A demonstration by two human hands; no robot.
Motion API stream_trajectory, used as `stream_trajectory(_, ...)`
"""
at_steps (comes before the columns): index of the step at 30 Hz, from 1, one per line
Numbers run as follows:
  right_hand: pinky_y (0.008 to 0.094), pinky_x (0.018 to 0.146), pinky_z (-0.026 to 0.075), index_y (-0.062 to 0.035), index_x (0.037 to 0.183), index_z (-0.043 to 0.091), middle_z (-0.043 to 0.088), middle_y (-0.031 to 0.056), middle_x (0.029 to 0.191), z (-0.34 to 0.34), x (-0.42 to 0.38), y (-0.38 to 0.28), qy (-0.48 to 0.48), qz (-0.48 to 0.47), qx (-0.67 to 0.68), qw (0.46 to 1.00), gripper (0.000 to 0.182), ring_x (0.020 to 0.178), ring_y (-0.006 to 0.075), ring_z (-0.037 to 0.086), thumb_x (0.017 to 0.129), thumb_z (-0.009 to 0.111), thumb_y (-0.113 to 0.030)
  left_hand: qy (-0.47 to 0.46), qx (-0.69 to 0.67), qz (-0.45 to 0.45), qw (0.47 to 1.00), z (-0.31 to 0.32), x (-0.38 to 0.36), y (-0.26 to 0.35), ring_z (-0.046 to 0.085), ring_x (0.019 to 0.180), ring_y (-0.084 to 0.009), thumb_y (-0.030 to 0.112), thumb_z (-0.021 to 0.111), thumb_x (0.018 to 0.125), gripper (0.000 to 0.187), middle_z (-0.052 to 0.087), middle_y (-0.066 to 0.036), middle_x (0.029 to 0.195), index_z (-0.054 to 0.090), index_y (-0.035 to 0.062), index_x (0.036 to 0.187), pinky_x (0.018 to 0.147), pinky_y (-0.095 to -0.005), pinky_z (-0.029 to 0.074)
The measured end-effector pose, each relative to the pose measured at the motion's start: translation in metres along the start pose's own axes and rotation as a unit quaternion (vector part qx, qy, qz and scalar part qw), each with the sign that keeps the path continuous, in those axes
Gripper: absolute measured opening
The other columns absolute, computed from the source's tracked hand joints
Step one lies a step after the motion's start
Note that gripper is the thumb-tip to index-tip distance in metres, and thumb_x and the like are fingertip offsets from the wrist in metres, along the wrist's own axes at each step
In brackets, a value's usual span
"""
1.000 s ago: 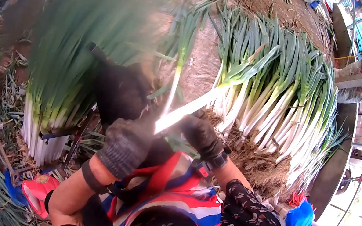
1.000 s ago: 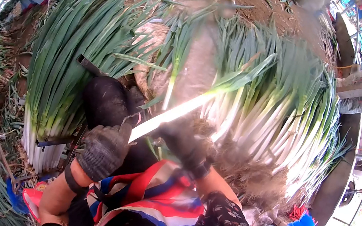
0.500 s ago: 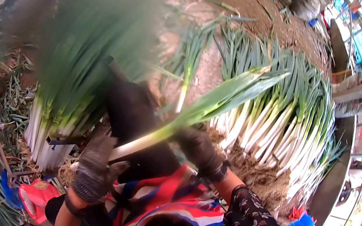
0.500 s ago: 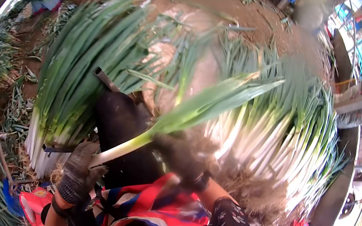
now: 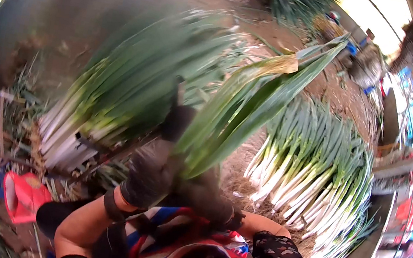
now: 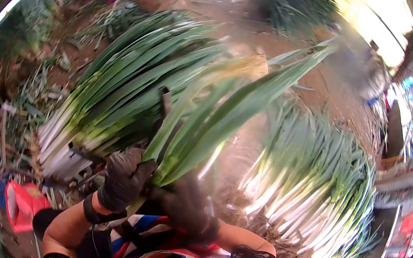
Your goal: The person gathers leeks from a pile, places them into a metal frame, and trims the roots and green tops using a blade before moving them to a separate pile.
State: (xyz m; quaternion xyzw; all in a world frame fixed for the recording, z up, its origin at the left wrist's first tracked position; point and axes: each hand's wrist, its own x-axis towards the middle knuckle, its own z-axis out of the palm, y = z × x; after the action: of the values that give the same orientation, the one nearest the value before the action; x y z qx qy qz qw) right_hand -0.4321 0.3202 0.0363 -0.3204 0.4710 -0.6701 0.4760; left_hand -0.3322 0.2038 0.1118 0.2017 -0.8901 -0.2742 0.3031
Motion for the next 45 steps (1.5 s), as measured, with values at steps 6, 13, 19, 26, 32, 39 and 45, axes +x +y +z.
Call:
stream_trajectory(6,0.0348,0.074,0.055,0.0008,0.104,0.066,0.069,0.0105,0.087,0.033,0.002,-0.021,-0.033,0.011,-0.099,0.994,0.024,0.080,0.0207,0.066,0.081,0.069,-0.009,0.135,0.139,-0.213,0.958,-0.099,-0.041,-0.129,0.063,0.083,-0.0194,0.014,0.051,0.094,0.019,0.067,-0.006,0.091,0.063,0.0044,0.104,0.069,-0.0344,0.049)
stream_trajectory(13,0.0291,0.084,0.050,0.0034,0.105,0.063,0.066,0.0105,0.099,0.089,0.082,-0.059,-0.042,-0.054,-0.064,0.996,0.023,0.090,0.0172,0.062,0.088,0.063,-0.013,0.138,0.215,-0.265,0.930,-0.273,-0.110,-0.193,0.053,0.107,-0.0279,0.028,0.061,0.088,0.041,0.057,-0.014,0.114,0.055,0.0029,0.120,0.090,-0.0390,0.041)
stream_trajectory(19,0.0343,0.083,0.052,0.0005,0.111,0.064,0.067,0.0112,0.106,0.126,0.178,-0.044,-0.126,-0.258,-0.498,0.818,0.030,0.092,0.0201,0.064,0.095,0.058,-0.024,0.060,0.192,-0.193,0.960,-0.249,-0.149,-0.204,0.044,0.128,-0.0352,0.040,0.069,0.084,0.066,0.049,-0.021,0.134,0.048,0.0016,0.133,0.107,-0.0429,0.034)
stream_trajectory(26,0.0317,0.072,0.051,-0.0013,0.095,0.065,0.067,0.0085,0.083,0.146,0.254,0.079,-0.274,0.066,-0.259,0.924,0.023,0.073,0.0185,0.063,0.095,0.057,-0.023,-0.139,0.413,-0.298,0.849,-0.211,-0.171,-0.326,0.048,0.123,-0.0349,0.011,0.060,0.079,0.050,0.055,-0.017,0.127,0.054,0.0070,0.128,0.103,-0.0441,0.038)
stream_trajectory(32,0.0379,0.076,0.050,-0.0075,0.111,0.064,0.065,0.0114,0.100,0.154,0.249,0.059,-0.101,-0.435,-0.642,0.623,0.036,0.086,0.0274,0.063,0.079,0.072,-0.021,-0.008,0.454,-0.226,0.862,-0.187,-0.194,-0.334,0.063,0.099,-0.0286,0.009,0.053,0.085,0.018,0.064,-0.010,0.099,0.061,0.0073,0.101,0.085,-0.0373,0.052)
stream_trajectory(39,0.0481,0.095,0.039,-0.0120,0.113,0.060,0.060,0.0096,0.103,0.133,0.285,0.055,-0.240,-0.438,-0.727,0.472,0.049,0.100,0.0328,0.054,0.067,0.076,-0.017,-0.157,0.542,-0.283,0.776,-0.173,-0.189,-0.348,0.055,0.116,-0.0273,0.016,0.044,0.088,0.041,0.057,-0.013,0.123,0.055,0.0073,0.127,0.080,-0.0406,0.051)
stream_trajectory(45,0.0546,0.112,0.022,-0.0251,0.134,0.055,0.042,0.0146,0.144,0.124,0.289,0.061,-0.246,-0.406,-0.753,0.456,0.060,0.134,0.0372,0.036,0.076,0.072,-0.023,-0.203,0.612,-0.260,0.719,-0.159,-0.176,-0.330,0.064,0.088,-0.0280,0.011,0.055,0.082,0.031,0.063,-0.015,0.098,0.063,-0.0013,0.109,0.065,-0.0413,0.053)
